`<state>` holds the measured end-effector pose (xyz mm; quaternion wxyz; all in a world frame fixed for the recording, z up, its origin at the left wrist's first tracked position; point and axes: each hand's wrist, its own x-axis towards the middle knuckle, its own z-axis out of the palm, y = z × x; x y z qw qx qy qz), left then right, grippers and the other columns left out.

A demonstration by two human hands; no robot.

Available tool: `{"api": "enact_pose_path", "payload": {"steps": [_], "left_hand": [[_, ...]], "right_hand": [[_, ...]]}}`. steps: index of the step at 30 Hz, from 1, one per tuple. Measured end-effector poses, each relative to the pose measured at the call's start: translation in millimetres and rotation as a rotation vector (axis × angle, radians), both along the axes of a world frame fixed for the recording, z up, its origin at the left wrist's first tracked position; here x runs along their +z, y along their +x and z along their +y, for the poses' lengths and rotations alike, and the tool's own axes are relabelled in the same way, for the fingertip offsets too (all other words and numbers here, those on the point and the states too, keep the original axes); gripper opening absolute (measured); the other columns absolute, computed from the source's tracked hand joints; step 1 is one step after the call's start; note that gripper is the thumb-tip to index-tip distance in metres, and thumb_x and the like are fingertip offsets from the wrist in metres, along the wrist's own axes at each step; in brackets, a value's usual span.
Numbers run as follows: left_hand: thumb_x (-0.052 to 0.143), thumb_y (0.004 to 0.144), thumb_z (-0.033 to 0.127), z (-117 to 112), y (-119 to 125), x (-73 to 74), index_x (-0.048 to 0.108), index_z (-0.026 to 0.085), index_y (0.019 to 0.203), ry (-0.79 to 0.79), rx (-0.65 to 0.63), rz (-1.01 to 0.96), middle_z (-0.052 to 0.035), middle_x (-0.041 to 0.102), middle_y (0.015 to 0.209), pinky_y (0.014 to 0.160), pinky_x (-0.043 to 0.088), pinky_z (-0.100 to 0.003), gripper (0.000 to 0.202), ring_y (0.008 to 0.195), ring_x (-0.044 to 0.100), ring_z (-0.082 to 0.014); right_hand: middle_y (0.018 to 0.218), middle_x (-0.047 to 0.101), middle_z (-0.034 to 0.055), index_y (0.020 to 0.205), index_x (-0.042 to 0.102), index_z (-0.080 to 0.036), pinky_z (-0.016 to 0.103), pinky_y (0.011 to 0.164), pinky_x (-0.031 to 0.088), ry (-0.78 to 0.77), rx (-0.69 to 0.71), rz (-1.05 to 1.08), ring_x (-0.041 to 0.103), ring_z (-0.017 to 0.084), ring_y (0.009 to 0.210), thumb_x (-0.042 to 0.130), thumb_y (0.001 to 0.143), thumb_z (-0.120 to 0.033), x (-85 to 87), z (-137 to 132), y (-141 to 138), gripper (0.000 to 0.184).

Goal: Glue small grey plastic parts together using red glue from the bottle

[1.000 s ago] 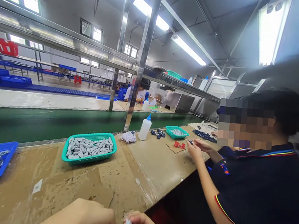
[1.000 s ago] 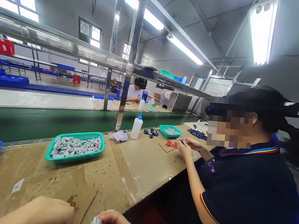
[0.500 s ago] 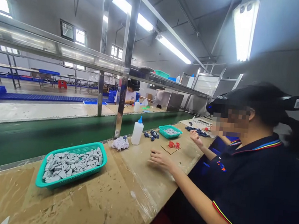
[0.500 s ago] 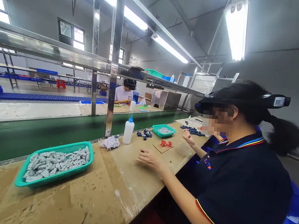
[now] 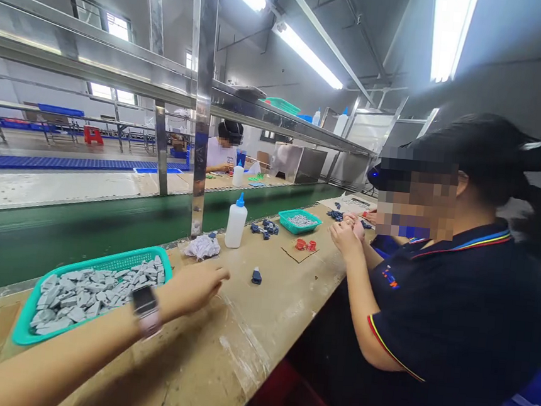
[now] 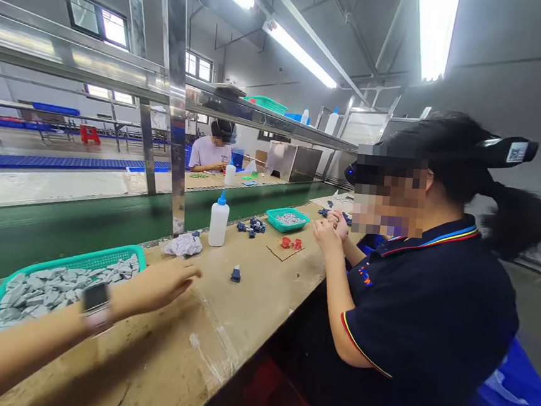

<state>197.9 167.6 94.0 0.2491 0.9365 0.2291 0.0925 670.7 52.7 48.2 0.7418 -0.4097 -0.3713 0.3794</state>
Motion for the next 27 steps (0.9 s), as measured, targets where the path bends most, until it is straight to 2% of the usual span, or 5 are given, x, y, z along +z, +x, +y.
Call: {"api": "enact_pose_path", "payload": {"steps": [4,9,18,22,27], "left_hand": [[0.039,0.096,0.055,-9.5,8.9,-16.4,0.059,0.024,0.13,-0.221,-0.013,-0.11,-0.0103,0.069,0.122,0.083,0.058,-0.041,0.05,0.106,0.068,-0.0255],[0.039,0.096,0.053,-30.3,40.9,-19.3,0.062,0.035,0.127,-0.551,0.014,-0.332,-0.0021,0.071,0.12,0.092,0.055,-0.045,0.043,0.123,0.058,-0.0267],[0.055,0.097,0.045,-29.3,26.0,-9.4,0.065,0.012,0.101,-0.779,0.033,-0.368,-0.0043,0.069,0.093,0.07,0.057,-0.032,0.035,0.077,0.068,-0.0175],[0.069,0.085,0.052,-32.5,-16.9,-22.3,0.06,0.014,0.086,-0.781,0.085,-0.35,0.0017,0.06,0.071,0.056,0.051,-0.024,0.039,0.06,0.058,-0.0119],[0.071,0.056,0.081,-95.9,-104.2,-40.3,0.06,0.018,0.072,-0.741,0.564,-0.528,0.0047,0.047,0.055,0.048,0.031,-0.016,0.066,0.049,0.037,-0.0069]], "right_hand": [[0.094,0.069,0.0027,0.095,0.067,-0.022,0.025,0.062,0.055,0.052,-0.113,-0.171,0.065,0.014,0.078,0.061,0.093,-0.039,21.9,-4.7,37.2,0.019],[0.052,0.048,-0.0079,0.067,0.059,-0.017,0.018,0.046,0.041,0.17,-0.275,-0.255,0.047,0.006,0.045,0.054,0.091,-0.059,34.9,-12.5,50.7,0.048],[0.042,0.035,-0.0108,0.049,0.058,-0.025,0.01,0.041,0.035,0.213,-0.236,-0.149,0.04,0.002,0.038,0.065,0.086,-0.051,42.7,-35.3,6.0,0.045],[0.05,0.054,-0.0087,0.065,0.063,-0.019,0.017,0.043,0.047,0.224,-0.157,-0.148,0.051,0.005,0.044,0.063,0.089,-0.051,51.2,-41.2,-68.4,0.04],[0.073,0.074,0.0,0.091,0.077,-0.034,0.026,0.041,0.053,0.187,0.077,-0.207,0.068,0.018,0.059,0.082,0.073,-0.037,-6.8,-52.6,-280.2,0.019]]}}
